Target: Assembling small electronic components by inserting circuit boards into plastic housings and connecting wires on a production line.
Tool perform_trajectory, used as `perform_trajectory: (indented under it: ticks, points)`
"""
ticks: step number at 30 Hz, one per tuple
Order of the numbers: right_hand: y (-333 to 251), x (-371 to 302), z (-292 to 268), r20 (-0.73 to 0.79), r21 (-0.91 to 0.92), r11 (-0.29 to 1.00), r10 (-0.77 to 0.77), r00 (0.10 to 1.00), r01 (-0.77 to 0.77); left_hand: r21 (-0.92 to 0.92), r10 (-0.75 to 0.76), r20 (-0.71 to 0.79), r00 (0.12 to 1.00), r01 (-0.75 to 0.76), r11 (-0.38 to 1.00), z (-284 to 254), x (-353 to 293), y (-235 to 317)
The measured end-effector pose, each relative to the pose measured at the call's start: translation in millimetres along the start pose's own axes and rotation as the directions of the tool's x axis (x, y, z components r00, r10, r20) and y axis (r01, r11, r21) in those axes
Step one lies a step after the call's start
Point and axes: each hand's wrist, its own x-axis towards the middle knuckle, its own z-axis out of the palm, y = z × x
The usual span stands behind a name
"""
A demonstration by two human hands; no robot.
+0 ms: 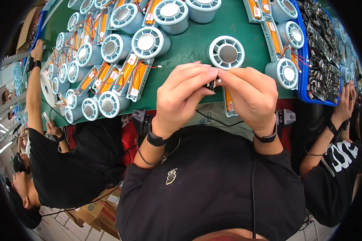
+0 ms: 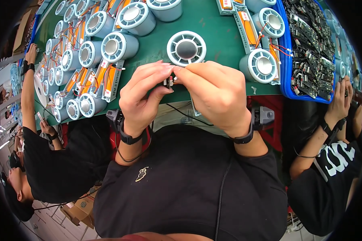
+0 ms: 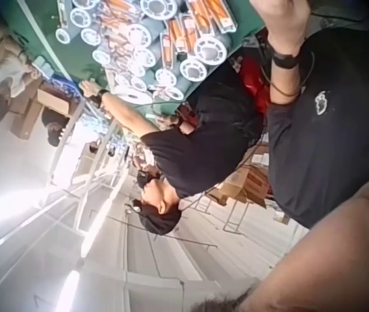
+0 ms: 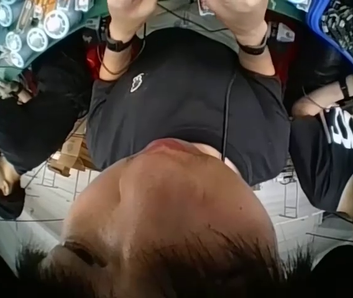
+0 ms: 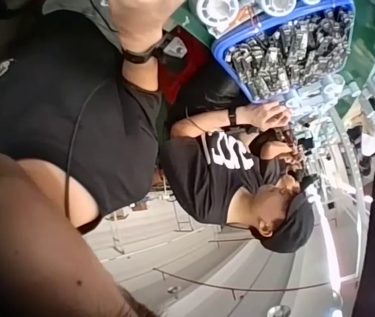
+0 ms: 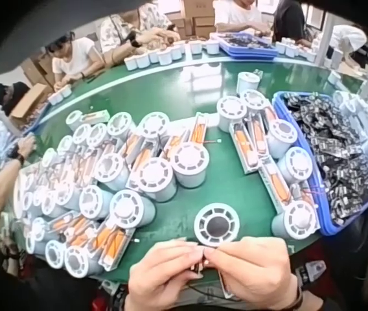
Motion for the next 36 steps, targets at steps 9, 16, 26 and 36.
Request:
perform_trajectory:
  ticks: [9,16,26,36]
  points:
    - [1.7,4.7,-1.7,0.027,-0.037,0.998,-0.055,0.998,0.056,-0.057,-0.029,0.002,1.000,0.029,0.998,2.0,-0.9,-2.1]
    - [4.4,2.4,-0.8,0.026,0.018,0.999,-0.050,0.998,0.049,-0.074,-0.040,0.009,0.999,0.041,0.996,3.2,-3.8,-3.5]
    - [3.3,4.0,-3.4,0.052,0.012,1.000,-0.027,0.998,0.026,-0.019,0.029,0.025,0.999,-0.029,0.999,2.9,2.2,-2.2]
    - [2.9,-1.0,-10.9,0.056,-0.068,0.993,-0.093,0.994,0.097,0.042,0.188,-0.027,0.982,-0.187,0.981,10.8,2.7,-5.8]
